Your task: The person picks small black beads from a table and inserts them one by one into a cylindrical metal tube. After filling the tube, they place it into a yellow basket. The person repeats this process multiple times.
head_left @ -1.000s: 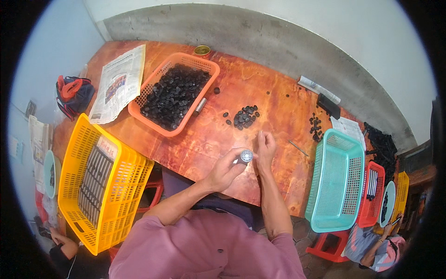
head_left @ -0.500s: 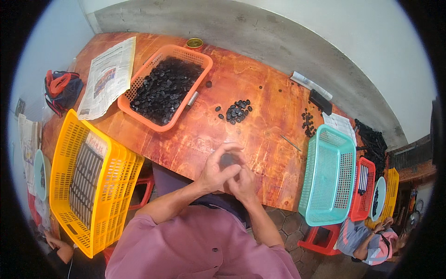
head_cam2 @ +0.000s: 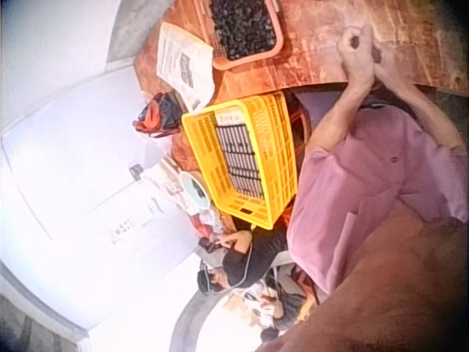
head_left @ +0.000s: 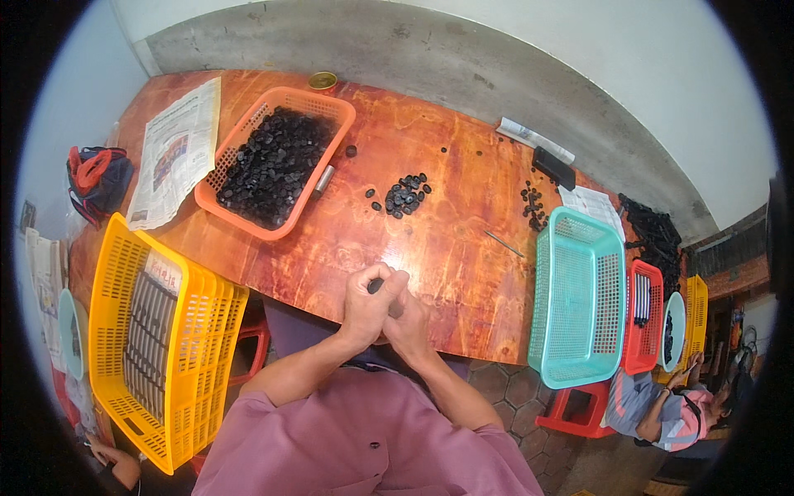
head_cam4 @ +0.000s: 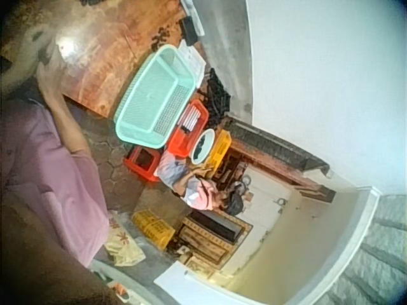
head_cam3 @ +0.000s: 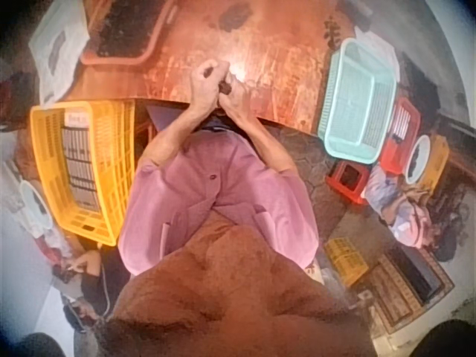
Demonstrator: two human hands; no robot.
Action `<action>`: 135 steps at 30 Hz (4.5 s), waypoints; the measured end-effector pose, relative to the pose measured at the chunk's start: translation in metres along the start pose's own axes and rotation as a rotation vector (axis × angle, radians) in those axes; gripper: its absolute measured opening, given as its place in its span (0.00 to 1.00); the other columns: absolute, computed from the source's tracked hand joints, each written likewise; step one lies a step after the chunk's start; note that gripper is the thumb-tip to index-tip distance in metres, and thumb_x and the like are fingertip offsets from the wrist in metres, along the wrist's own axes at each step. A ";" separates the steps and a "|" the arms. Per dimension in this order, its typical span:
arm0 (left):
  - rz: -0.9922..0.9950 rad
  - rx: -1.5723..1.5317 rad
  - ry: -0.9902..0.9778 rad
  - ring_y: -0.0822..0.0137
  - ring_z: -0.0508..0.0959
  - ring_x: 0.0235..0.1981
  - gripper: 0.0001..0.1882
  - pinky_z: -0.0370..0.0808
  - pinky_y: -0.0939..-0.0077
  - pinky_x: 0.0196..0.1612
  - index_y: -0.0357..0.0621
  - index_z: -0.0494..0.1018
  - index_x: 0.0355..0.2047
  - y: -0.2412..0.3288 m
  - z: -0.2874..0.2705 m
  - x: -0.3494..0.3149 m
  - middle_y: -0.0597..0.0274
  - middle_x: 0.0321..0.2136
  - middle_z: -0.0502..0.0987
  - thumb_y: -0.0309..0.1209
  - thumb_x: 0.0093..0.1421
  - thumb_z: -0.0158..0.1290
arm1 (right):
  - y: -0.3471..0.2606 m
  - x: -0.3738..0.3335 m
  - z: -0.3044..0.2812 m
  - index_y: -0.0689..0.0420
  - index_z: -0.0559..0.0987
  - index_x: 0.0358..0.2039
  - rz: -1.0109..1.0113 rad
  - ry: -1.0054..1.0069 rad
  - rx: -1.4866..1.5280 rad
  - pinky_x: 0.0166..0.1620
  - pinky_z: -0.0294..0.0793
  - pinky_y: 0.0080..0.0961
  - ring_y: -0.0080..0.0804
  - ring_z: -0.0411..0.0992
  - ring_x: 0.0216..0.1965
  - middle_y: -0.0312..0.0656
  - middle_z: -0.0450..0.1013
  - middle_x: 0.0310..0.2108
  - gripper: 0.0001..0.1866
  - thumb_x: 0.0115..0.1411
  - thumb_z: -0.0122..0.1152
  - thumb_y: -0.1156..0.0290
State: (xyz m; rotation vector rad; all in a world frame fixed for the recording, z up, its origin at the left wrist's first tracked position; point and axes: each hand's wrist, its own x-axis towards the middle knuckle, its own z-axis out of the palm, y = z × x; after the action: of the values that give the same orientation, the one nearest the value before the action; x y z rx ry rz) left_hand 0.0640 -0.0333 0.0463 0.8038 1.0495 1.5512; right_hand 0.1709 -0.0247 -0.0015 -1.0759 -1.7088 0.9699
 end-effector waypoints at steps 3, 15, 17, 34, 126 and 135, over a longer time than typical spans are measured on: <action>0.034 0.102 -0.105 0.69 0.74 0.21 0.20 0.73 0.73 0.27 0.41 0.65 0.22 0.010 -0.002 -0.003 0.61 0.18 0.72 0.31 0.73 0.52 | 0.006 -0.005 -0.006 0.61 0.78 0.34 0.042 -0.127 0.069 0.33 0.77 0.38 0.46 0.79 0.28 0.50 0.77 0.25 0.12 0.53 0.72 0.73; 0.167 0.172 -0.431 0.72 0.71 0.22 0.21 0.71 0.74 0.28 0.41 0.67 0.20 0.041 0.005 -0.031 0.64 0.19 0.72 0.33 0.71 0.56 | 0.000 -0.014 -0.033 0.61 0.79 0.38 0.020 -0.444 0.336 0.41 0.78 0.34 0.37 0.78 0.34 0.43 0.77 0.28 0.14 0.54 0.72 0.69; 0.021 0.195 -0.433 0.74 0.70 0.23 0.21 0.70 0.74 0.29 0.40 0.69 0.20 0.051 0.005 -0.025 0.66 0.20 0.73 0.34 0.68 0.60 | 0.000 -0.014 -0.032 0.62 0.79 0.39 -0.015 -0.381 0.339 0.42 0.78 0.32 0.35 0.78 0.35 0.41 0.78 0.31 0.15 0.54 0.72 0.70; -0.022 0.155 -0.404 0.63 0.75 0.59 0.21 0.70 0.63 0.65 0.32 0.72 0.60 0.038 -0.016 0.003 0.54 0.57 0.76 0.31 0.71 0.49 | 0.003 0.018 -0.035 0.59 0.79 0.30 0.173 -0.037 0.359 0.31 0.71 0.21 0.16 0.69 0.29 0.28 0.73 0.26 0.09 0.59 0.74 0.73; 0.243 0.792 -0.210 0.57 0.80 0.46 0.18 0.76 0.64 0.50 0.38 0.80 0.45 0.008 -0.085 0.030 0.54 0.40 0.82 0.27 0.54 0.67 | 0.030 0.045 -0.063 0.62 0.79 0.48 0.332 -0.165 0.284 0.49 0.74 0.22 0.25 0.74 0.45 0.37 0.75 0.43 0.16 0.59 0.70 0.79; 0.357 1.198 -0.251 0.51 0.77 0.53 0.18 0.73 0.58 0.56 0.42 0.81 0.47 0.009 -0.083 0.027 0.54 0.48 0.79 0.32 0.56 0.66 | 0.035 0.049 -0.058 0.61 0.80 0.48 0.233 -0.154 -0.087 0.53 0.76 0.30 0.36 0.76 0.47 0.43 0.77 0.45 0.19 0.55 0.72 0.77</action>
State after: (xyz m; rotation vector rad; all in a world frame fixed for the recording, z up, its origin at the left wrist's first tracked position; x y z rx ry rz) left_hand -0.0199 -0.0255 0.0214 2.0156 1.6915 0.9169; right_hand 0.2217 0.0413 -0.0029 -1.3084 -1.7912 1.1586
